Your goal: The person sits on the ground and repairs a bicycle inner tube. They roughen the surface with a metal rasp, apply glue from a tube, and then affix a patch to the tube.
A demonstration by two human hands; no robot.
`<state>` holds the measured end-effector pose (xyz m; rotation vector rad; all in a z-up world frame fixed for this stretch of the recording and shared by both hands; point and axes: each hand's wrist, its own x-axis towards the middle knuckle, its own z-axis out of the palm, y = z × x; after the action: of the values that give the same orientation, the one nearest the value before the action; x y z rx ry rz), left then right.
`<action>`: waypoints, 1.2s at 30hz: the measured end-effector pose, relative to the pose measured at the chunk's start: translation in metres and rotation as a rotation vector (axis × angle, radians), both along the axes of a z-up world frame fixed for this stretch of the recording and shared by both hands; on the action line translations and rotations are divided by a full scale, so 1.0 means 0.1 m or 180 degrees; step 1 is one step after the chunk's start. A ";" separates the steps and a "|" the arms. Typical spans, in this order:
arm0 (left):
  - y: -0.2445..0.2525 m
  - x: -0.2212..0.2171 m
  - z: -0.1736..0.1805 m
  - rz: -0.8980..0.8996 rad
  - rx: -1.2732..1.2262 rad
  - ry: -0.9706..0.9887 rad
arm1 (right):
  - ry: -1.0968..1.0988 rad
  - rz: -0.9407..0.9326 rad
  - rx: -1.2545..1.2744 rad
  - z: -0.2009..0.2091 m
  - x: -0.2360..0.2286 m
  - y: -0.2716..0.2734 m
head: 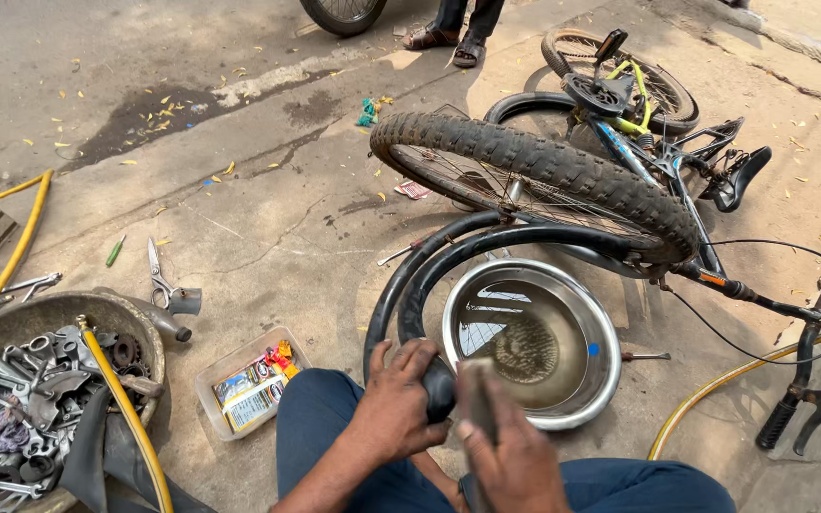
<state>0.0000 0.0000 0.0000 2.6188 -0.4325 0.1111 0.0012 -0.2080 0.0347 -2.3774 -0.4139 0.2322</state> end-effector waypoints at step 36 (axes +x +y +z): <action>0.16 -0.02 0.63 -0.0008 -0.1070 -0.0722 | 0.0535 -0.0700 0.1195 -0.26 0.50 -0.55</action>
<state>-0.0021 0.0162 0.0629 2.2820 -0.4507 0.4439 0.0509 -0.2633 0.0090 -1.9960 -0.1021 0.2279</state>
